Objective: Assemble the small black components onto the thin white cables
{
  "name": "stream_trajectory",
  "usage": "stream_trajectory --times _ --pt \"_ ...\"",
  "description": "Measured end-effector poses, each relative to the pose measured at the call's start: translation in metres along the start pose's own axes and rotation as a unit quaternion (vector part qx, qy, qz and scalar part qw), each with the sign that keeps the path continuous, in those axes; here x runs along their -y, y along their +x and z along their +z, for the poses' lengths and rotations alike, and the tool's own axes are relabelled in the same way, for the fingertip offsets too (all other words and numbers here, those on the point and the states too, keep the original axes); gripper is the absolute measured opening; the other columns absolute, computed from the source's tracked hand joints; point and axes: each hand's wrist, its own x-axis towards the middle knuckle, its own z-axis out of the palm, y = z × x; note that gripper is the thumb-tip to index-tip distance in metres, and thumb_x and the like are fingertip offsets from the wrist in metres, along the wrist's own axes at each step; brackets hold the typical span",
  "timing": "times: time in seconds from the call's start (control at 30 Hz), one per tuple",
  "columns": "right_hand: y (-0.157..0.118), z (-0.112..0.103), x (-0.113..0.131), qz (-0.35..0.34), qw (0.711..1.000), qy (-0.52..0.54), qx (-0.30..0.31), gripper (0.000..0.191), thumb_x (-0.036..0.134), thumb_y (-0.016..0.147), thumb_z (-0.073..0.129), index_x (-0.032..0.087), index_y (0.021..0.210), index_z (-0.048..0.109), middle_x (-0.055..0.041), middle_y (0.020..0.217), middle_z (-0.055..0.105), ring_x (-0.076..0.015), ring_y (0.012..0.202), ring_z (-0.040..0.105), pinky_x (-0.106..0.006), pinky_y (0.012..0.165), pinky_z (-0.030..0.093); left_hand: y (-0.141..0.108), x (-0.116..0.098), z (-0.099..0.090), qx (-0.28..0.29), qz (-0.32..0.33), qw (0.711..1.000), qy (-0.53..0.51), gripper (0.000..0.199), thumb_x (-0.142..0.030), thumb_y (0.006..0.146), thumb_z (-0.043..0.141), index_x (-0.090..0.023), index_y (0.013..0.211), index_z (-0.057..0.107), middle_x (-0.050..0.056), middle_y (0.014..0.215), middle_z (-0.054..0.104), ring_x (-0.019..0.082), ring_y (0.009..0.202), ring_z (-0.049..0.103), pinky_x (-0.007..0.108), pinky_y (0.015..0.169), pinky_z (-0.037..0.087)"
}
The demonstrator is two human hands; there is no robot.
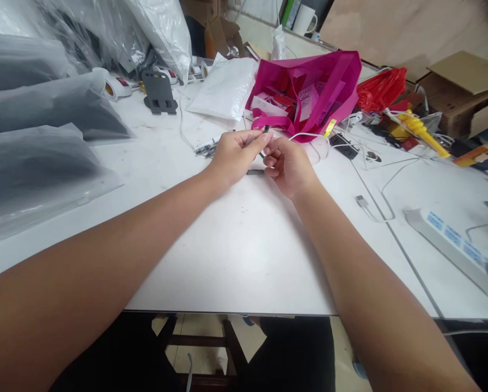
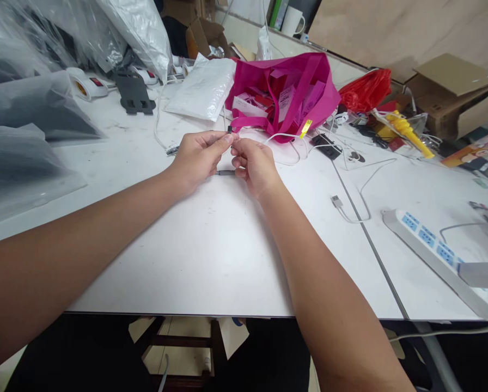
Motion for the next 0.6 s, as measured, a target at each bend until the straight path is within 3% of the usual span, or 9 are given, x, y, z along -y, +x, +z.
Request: stream_trajectory --times 0.2,0.37,0.6 --pt "0.0015 -0.0014 -0.0027 0.002 1.0 0.029 0.008 0.034 0.042 0.077 0.083 0.023 0.075 0.055 0.0033 0.074 0.057 -0.0077 0.054 0.047 -0.025 0.041 0.029 0.0003 0.0003 -0.0003 0.006 0.003 1.0 -0.004 0.028 -0.04 0.095 0.075 -0.021 0.075 0.07 -0.002 0.056 0.054 0.013 0.061 0.055 0.028 0.057 0.041" --pt "0.0008 0.0 -0.0007 0.004 1.0 0.009 -0.01 0.039 0.052 0.077 0.083 0.024 0.077 0.056 0.0033 0.072 0.058 -0.0084 0.053 0.048 -0.025 0.04 0.028 0.0019 0.0025 -0.0012 0.006 -0.002 1.0 0.003 0.026 -0.04 0.096 0.072 -0.022 0.078 0.072 -0.002 0.056 0.052 0.013 0.061 0.054 0.028 0.056 0.04" --pt "0.0007 0.0024 -0.0027 -0.071 0.994 -0.068 -0.054 0.041 0.043 0.083 0.083 0.022 0.066 0.051 0.0032 0.066 0.056 -0.0067 0.051 0.045 -0.023 0.042 0.028 0.0025 0.0033 -0.0026 -0.003 -0.008 1.0 0.005 0.022 -0.037 0.098 0.071 -0.019 0.084 0.075 -0.004 0.056 0.044 0.011 0.059 0.047 0.028 0.056 0.035"
